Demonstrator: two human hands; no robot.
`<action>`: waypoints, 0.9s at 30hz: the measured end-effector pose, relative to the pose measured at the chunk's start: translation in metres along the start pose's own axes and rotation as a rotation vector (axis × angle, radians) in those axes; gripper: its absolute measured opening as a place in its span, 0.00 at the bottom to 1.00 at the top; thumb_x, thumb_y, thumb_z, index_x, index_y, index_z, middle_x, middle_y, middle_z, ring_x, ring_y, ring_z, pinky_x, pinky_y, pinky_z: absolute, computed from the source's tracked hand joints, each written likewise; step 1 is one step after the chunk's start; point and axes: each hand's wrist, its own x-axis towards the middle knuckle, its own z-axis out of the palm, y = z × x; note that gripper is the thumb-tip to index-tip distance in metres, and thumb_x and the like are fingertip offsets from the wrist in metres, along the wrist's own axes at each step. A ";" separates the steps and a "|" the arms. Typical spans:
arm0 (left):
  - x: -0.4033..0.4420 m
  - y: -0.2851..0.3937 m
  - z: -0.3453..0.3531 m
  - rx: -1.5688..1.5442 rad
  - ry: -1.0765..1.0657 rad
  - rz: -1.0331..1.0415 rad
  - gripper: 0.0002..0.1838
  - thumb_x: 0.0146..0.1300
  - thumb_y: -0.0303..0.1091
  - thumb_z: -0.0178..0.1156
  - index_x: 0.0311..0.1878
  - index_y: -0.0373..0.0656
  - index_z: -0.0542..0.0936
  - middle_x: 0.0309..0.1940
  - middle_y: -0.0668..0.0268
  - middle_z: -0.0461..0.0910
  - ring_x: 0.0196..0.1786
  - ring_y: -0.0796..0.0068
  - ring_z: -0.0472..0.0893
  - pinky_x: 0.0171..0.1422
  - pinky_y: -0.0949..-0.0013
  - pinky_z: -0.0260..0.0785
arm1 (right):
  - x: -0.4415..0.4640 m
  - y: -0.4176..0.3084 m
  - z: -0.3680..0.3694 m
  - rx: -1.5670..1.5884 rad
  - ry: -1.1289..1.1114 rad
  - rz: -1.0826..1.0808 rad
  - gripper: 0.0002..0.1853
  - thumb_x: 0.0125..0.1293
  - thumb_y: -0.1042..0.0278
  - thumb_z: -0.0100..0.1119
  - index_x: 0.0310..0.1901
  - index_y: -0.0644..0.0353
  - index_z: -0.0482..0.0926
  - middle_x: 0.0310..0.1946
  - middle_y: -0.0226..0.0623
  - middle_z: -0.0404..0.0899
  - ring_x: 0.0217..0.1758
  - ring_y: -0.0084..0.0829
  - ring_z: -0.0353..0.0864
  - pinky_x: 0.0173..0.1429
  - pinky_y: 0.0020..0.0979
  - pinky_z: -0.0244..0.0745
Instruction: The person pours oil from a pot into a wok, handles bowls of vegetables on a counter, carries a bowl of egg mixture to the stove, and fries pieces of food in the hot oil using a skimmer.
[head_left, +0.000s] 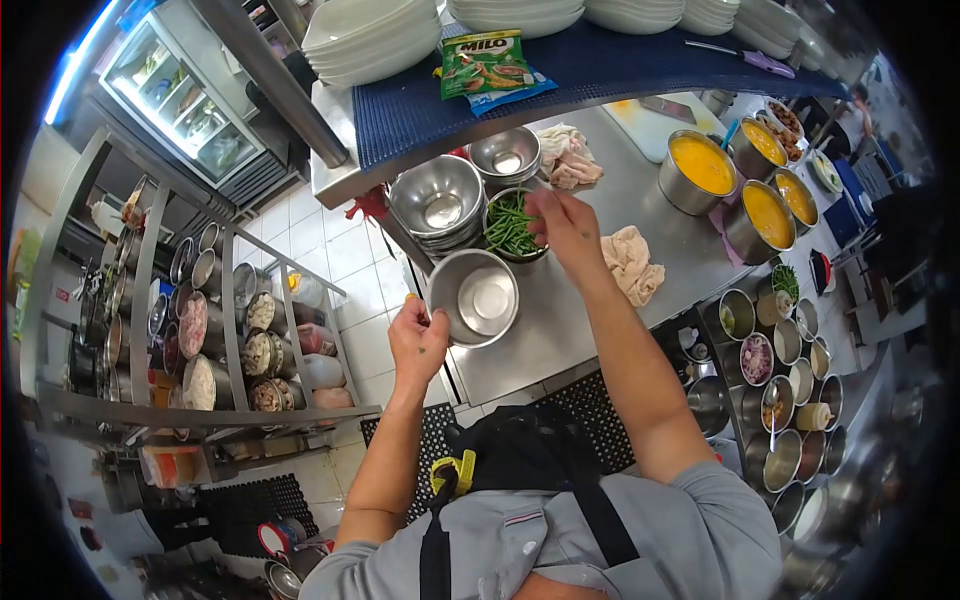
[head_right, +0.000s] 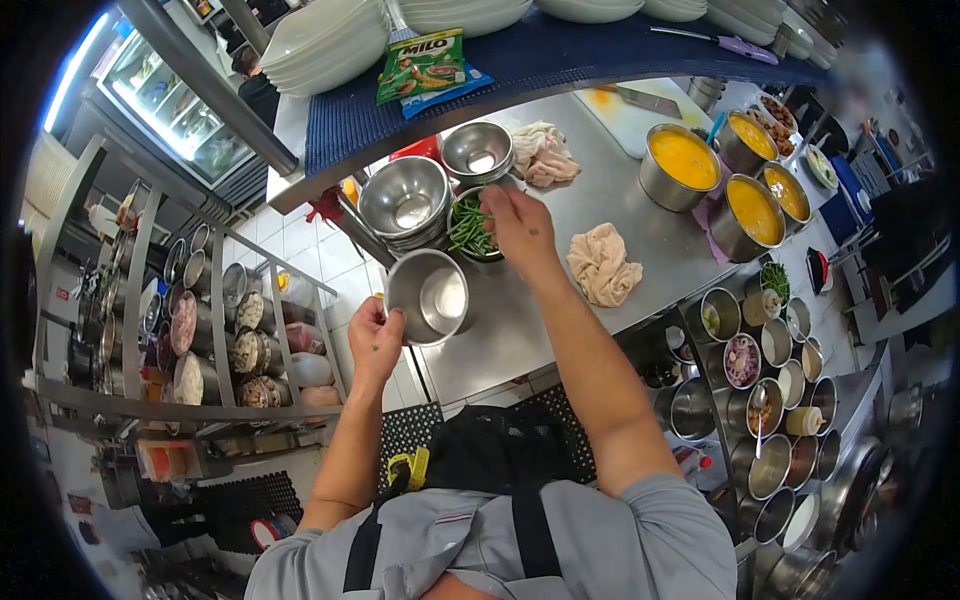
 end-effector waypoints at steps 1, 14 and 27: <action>-0.004 -0.015 0.006 0.017 -0.027 0.007 0.13 0.52 0.34 0.59 0.20 0.38 0.67 0.13 0.62 0.70 0.18 0.74 0.70 0.25 0.66 0.64 | 0.014 0.004 -0.003 -0.220 -0.042 -0.101 0.21 0.66 0.50 0.50 0.42 0.63 0.80 0.35 0.38 0.80 0.33 0.35 0.80 0.35 0.34 0.73; -0.027 -0.055 0.032 0.375 -0.273 0.048 0.14 0.54 0.41 0.61 0.31 0.38 0.75 0.22 0.53 0.77 0.28 0.52 0.78 0.35 0.57 0.70 | 0.039 0.107 -0.039 -0.183 -0.064 0.420 0.16 0.61 0.59 0.52 0.43 0.62 0.76 0.33 0.34 0.79 0.28 0.28 0.77 0.33 0.31 0.75; 0.105 -0.050 0.120 -0.153 -0.267 0.073 0.15 0.64 0.40 0.54 0.44 0.37 0.77 0.32 0.64 0.79 0.30 0.76 0.76 0.34 0.73 0.71 | 0.007 0.079 -0.054 -0.224 -0.029 0.481 0.16 0.61 0.58 0.56 0.38 0.66 0.77 0.29 0.34 0.77 0.26 0.27 0.76 0.30 0.29 0.74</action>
